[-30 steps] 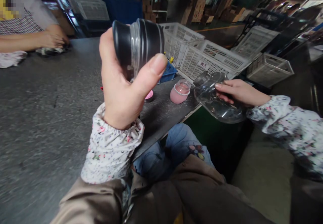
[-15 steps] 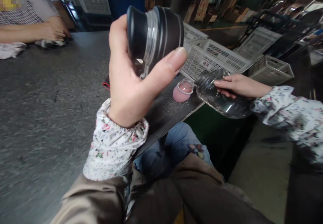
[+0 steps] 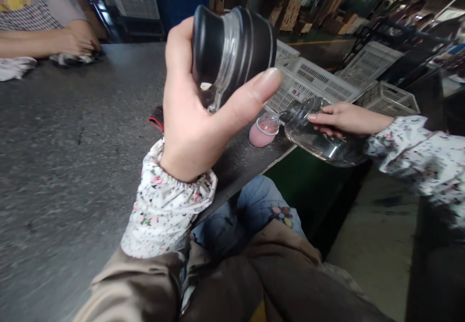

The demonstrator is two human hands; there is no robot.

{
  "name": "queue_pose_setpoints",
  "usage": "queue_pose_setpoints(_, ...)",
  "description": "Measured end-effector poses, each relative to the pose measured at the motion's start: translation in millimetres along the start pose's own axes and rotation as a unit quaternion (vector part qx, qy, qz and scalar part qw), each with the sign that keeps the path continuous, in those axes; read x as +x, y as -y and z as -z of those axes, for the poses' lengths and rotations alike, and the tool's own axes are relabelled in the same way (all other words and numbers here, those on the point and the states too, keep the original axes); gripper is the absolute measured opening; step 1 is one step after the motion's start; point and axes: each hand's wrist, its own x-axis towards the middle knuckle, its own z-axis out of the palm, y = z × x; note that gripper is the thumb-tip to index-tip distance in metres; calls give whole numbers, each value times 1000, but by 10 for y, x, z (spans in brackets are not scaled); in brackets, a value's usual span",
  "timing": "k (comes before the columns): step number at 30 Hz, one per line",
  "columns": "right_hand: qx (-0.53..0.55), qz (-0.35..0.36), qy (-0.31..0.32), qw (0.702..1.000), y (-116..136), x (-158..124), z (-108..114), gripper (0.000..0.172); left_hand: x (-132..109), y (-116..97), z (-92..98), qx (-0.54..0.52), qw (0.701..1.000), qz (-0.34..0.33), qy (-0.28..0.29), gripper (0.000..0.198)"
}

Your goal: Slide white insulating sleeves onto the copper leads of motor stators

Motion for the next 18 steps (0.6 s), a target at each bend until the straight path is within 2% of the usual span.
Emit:
queue_pose_setpoints(4, -118, -29, 17, 992, 72, -27, 31, 39, -2, -71, -19, -18, 1000, 6, 5, 63)
queue_pose_setpoints(7, -140, -39, 29, 989, 127, -43, 66, 39, 1, -150, -22, -30, 995, 88, 28, 62)
queue_pose_setpoints(9, -144, -39, 38, 988, 144, -42, 88, 40, 5, -182, -13, -62, 988, 134, 55, 62)
queue_pose_setpoints(13, -150, -46, 40, 987, 149, -32, 117, 41, 13, -172, 8, -162, 966, 150, 134, 56)
queue_pose_setpoints(18, -165, -45, 27, 985, 173, -39, 128, 45, 12, -177, 8, -182, 958, 182, 125, 55)
